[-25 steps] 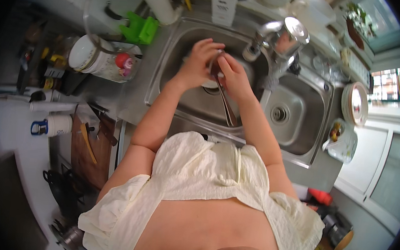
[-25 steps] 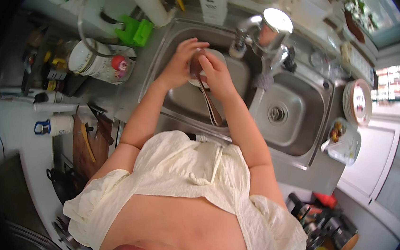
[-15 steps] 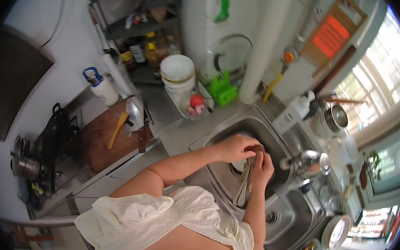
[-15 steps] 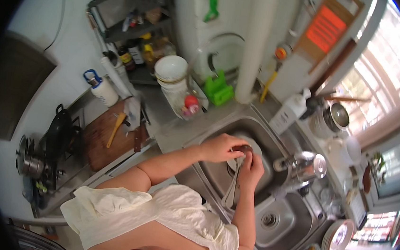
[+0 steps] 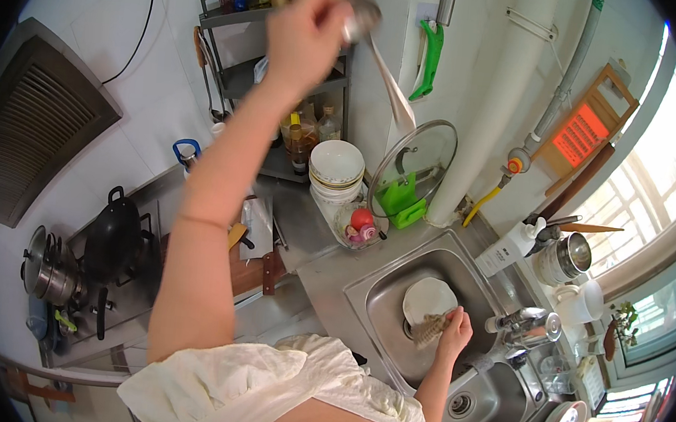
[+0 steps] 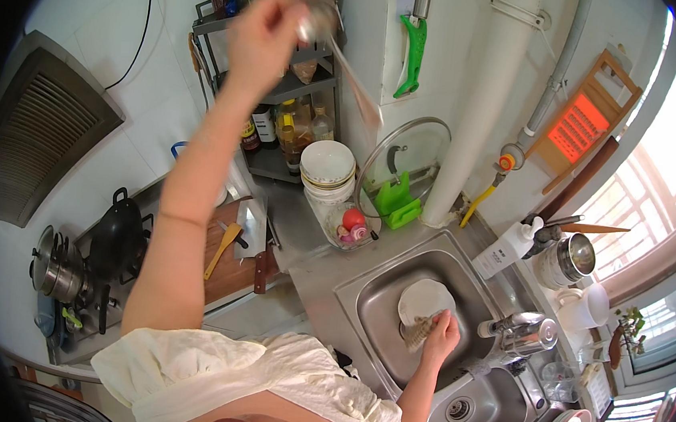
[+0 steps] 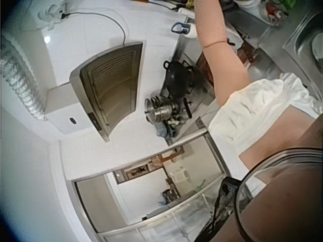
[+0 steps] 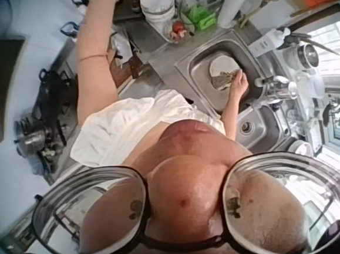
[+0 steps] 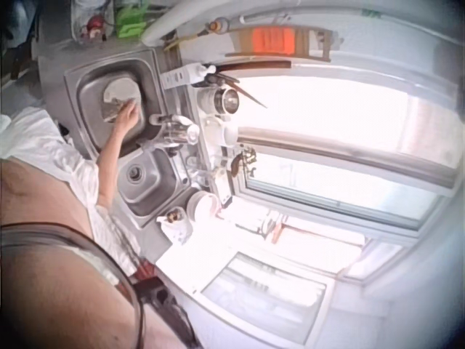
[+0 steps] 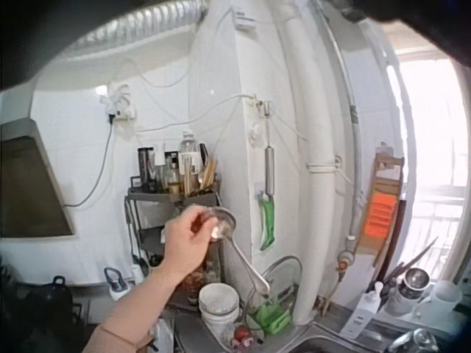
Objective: The person washes a spoon, a plate, a wooden spatula, and a knife in a double-basin stainless steel sink using a checkered cloth and running water. They scrub each item, rinse it, and place it aside.
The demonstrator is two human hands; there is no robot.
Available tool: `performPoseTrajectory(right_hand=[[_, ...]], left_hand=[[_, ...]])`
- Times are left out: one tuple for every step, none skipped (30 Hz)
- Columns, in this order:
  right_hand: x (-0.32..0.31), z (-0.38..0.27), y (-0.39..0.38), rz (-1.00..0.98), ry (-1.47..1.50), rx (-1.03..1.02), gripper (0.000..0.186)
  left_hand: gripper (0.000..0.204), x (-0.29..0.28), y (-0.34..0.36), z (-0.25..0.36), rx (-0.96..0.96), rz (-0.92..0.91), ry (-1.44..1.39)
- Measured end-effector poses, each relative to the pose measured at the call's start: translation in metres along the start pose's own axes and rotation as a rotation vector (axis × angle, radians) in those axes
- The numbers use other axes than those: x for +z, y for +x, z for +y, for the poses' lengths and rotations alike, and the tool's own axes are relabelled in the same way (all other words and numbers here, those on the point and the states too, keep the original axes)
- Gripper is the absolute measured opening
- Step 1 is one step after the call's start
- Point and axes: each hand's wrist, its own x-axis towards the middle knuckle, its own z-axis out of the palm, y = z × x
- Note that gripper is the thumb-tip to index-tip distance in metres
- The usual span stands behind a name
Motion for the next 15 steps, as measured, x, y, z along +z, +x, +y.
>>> performPoseTrajectory(right_hand=[[0.002,0.002,-0.004,0.005,-0.019,0.012,0.035],[0.005,0.009,-0.005,0.001,-0.008,0.041,0.035],[0.009,0.016,-0.004,-0.003,0.003,0.064,0.034],[0.011,0.021,-0.003,0.002,0.004,0.087,0.034],[0.026,0.019,-0.01,-0.038,0.011,0.081,0.034],[0.032,0.019,-0.009,-0.024,-0.02,0.067,0.033],[0.038,0.019,-0.008,-0.01,-0.05,0.053,0.033],[0.04,0.018,-0.009,-0.01,-0.07,0.072,0.033],[0.043,0.016,-0.009,-0.011,-0.089,0.091,0.033],[0.046,0.014,-0.01,-0.013,-0.106,0.11,0.032],[0.048,0.003,-0.012,-0.003,-0.122,0.097,0.031],[0.049,0.003,-0.012,0.002,-0.136,0.096,0.031],[0.05,0.003,-0.012,0.005,-0.15,0.096,0.031],[0.05,0.003,-0.012,0.012,-0.162,0.097,0.031],[0.05,0.005,-0.012,0.023,-0.14,0.096,0.031]], left_hand=[[0.019,-0.007,0.016,0.012,0.036,0.099,0.04],[0.014,-0.012,0.03,0.021,0.075,0.197,0.085],[0.014,-0.027,0.057,0.012,0.07,0.183,0.368],[0.014,-0.035,0.084,-0.005,0.058,0.163,0.64],[0.014,-0.055,0.1,0.008,0.226,0.305,0.531],[0.015,-0.051,0.111,0.003,0.373,0.436,0.351],[0.015,-0.051,0.121,-0.005,0.419,0.437,0.404],[0.014,-0.049,0.129,-0.012,0.394,0.411,0.432],[0.013,-0.047,0.136,-0.017,0.37,0.385,0.46],[0.012,-0.045,0.141,-0.023,0.348,0.358,0.49],[0.01,-0.044,0.144,-0.024,0.308,0.316,0.555],[0.01,-0.043,0.148,-0.03,0.342,0.316,0.584],[0.01,-0.042,0.153,-0.038,0.377,0.316,0.614],[0.01,-0.04,0.157,-0.04,0.416,0.315,0.641],[0.011,-0.038,0.158,-0.043,0.38,0.288,0.658]])
